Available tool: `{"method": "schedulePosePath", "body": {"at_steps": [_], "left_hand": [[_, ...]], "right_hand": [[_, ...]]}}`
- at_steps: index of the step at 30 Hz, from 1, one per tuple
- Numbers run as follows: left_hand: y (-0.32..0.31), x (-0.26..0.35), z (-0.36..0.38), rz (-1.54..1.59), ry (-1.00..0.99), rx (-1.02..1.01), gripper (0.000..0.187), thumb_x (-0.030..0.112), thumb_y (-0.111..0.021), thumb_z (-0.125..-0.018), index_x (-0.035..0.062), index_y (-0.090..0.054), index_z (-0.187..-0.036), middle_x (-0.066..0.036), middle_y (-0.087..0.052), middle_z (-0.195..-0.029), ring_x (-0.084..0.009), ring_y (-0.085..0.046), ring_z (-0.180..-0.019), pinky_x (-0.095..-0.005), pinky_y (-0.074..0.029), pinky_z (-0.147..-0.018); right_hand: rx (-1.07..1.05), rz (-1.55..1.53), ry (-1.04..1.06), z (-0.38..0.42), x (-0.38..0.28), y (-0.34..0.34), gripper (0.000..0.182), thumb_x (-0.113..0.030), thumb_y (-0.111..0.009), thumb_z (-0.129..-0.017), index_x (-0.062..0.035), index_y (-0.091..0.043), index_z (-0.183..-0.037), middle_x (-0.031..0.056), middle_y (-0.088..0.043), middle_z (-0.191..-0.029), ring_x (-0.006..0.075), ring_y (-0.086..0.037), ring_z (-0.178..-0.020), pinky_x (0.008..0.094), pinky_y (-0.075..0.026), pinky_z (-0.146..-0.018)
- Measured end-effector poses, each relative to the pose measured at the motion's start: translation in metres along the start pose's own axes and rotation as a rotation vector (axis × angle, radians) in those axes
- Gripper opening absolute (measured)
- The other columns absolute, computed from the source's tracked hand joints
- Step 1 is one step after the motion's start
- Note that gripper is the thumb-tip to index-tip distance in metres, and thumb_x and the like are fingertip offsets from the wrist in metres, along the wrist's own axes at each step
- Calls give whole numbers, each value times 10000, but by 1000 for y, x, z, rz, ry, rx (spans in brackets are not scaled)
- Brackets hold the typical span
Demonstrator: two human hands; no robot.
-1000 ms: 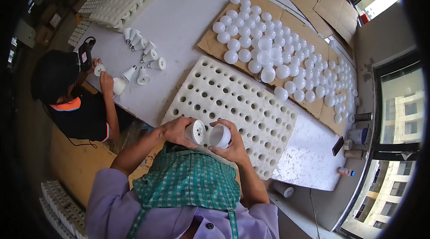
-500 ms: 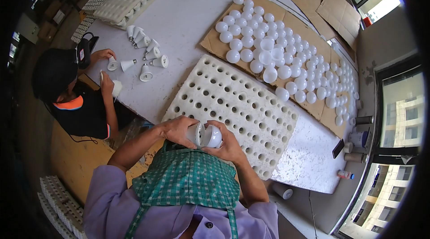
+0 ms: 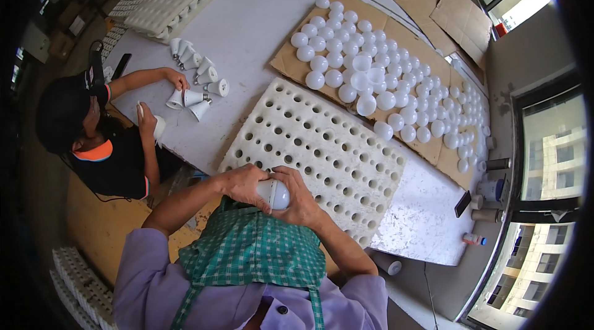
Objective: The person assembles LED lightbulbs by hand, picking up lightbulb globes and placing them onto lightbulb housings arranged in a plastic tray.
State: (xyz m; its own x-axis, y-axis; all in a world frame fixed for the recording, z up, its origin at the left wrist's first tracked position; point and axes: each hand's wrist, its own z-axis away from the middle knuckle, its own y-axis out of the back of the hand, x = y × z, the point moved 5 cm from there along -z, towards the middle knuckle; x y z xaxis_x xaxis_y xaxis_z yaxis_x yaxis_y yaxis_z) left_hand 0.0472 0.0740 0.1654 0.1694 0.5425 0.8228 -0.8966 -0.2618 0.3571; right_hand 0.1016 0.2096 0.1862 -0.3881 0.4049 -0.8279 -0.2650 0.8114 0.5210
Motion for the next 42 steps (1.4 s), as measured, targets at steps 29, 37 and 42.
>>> {"method": "schedulePosePath", "body": {"at_steps": [29, 37, 42], "left_hand": [[30, -89, 1, 216, 171, 629, 591, 124, -736, -768, -38, -493, -1282, -236, -569, -1249, -285, -629, -1067, -358, -539, -826], [69, -155, 14, -83, 330, 911, 489, 48, -657, -787, -40, -512, -1246, -229, -566, -1246, -347, -575, -1123, -373, -498, -898], [93, -167, -14, -113, 332, 958, 502, 50, -669, -778, -44, -484, -1235, -250, -516, -1292, -376, -497, -1205, -401, -397, -1029]], "right_hand": [[850, 658, -531, 128, 154, 233, 583, -91, -783, -630, -56, -507, -1143, 175, -535, -1106, 355, -523, -1055, 429, -452, -916], [446, 1163, -924, 100, 181, 264, 701, -380, -778, -680, -95, -521, -1267, 167, -485, -1307, 343, -431, -1235, 416, -347, -1041], [278, 875, -1058, 29, 232, 250, 627, -451, -688, -771, -25, -529, -1204, 195, -655, -1080, 354, -629, -997, 445, -489, -855]]}}
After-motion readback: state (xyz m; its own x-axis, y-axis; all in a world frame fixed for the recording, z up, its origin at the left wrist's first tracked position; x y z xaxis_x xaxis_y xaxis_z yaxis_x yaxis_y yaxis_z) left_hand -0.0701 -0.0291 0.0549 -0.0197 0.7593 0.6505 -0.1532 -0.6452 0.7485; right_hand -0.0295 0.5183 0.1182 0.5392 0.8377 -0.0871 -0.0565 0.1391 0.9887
